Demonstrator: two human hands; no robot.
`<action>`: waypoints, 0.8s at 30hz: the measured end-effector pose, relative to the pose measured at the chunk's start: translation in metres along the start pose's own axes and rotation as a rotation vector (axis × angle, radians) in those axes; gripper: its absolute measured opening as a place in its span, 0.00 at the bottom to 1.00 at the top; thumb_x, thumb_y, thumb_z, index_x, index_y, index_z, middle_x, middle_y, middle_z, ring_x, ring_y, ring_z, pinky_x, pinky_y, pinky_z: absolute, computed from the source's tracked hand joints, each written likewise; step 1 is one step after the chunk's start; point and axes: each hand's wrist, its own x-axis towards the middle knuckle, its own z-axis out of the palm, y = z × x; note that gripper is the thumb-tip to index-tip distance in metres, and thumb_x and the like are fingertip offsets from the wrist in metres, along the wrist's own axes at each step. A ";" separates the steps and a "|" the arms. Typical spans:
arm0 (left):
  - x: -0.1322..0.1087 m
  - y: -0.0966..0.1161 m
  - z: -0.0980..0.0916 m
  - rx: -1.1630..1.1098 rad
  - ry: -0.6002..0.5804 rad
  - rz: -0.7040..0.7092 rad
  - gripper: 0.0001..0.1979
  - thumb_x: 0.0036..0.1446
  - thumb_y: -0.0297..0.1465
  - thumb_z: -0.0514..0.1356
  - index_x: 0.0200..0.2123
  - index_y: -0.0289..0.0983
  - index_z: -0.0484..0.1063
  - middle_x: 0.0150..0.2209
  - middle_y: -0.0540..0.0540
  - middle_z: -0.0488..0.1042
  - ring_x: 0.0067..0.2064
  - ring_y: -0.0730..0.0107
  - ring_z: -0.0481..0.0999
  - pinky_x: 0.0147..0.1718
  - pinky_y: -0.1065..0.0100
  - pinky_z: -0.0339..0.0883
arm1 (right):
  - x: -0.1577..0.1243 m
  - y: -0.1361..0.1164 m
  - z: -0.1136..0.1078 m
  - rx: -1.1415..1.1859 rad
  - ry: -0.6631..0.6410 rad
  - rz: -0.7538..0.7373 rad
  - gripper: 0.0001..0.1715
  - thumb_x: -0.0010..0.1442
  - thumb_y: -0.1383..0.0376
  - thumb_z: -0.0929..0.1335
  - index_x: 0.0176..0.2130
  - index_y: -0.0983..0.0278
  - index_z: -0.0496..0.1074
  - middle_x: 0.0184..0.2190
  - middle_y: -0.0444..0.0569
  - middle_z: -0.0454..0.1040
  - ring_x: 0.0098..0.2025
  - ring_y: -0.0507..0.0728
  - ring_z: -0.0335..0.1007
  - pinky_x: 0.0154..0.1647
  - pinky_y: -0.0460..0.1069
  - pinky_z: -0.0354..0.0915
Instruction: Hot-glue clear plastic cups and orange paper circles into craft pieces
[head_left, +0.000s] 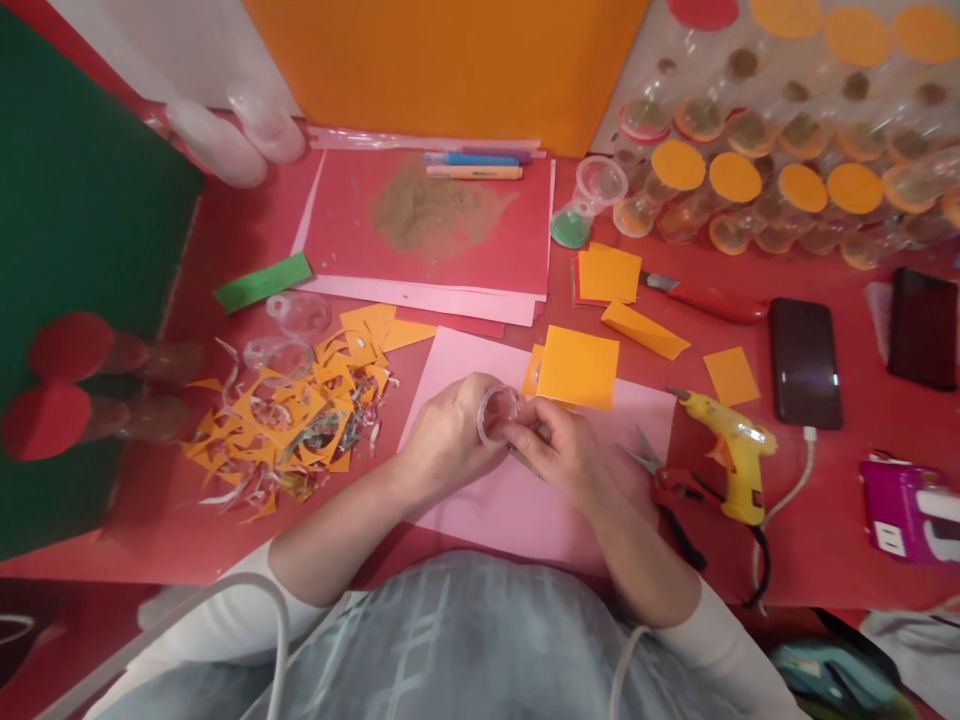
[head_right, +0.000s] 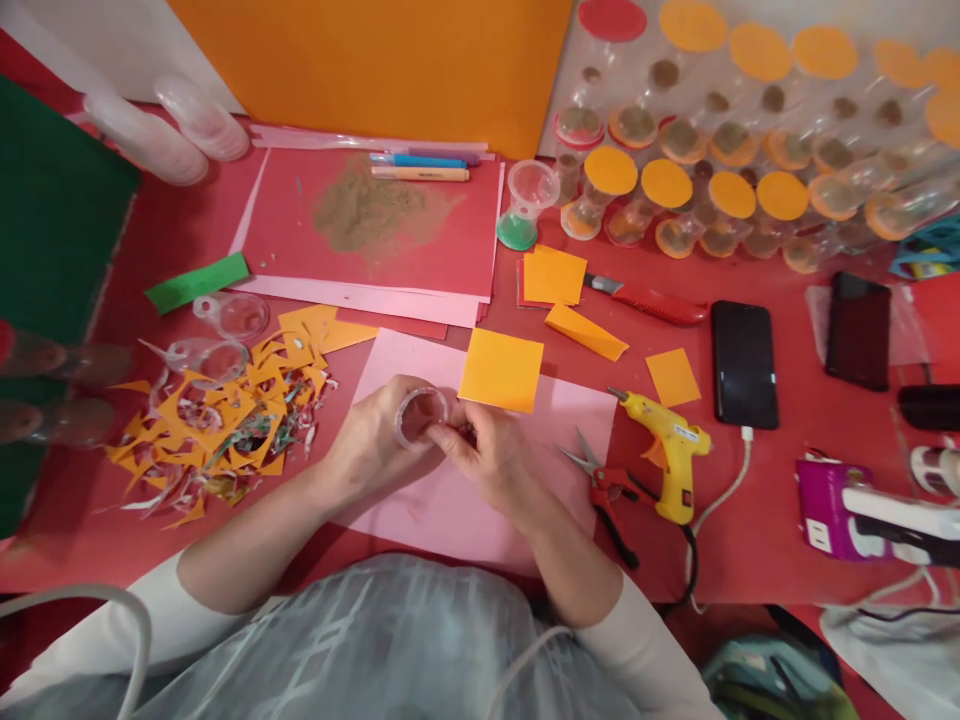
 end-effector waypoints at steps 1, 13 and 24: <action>0.000 0.000 0.001 -0.001 0.005 0.009 0.09 0.56 0.37 0.62 0.37 0.40 0.66 0.35 0.47 0.81 0.35 0.63 0.83 0.31 0.67 0.73 | 0.000 0.000 0.001 -0.012 0.017 0.000 0.16 0.62 0.55 0.67 0.27 0.58 0.63 0.20 0.41 0.66 0.24 0.53 0.63 0.24 0.46 0.60; 0.004 0.010 -0.012 -0.043 -0.150 -0.138 0.13 0.53 0.39 0.66 0.37 0.42 0.67 0.32 0.50 0.81 0.29 0.64 0.82 0.29 0.68 0.72 | -0.005 -0.001 -0.001 0.031 -0.002 -0.035 0.19 0.67 0.53 0.65 0.26 0.57 0.62 0.14 0.36 0.56 0.17 0.51 0.52 0.18 0.46 0.54; 0.005 0.009 -0.017 -0.070 -0.140 -0.171 0.11 0.51 0.34 0.66 0.37 0.41 0.68 0.30 0.51 0.80 0.29 0.64 0.82 0.27 0.70 0.69 | -0.002 -0.001 -0.001 0.199 -0.065 0.050 0.24 0.68 0.47 0.63 0.29 0.59 0.67 0.17 0.39 0.66 0.17 0.50 0.63 0.20 0.45 0.63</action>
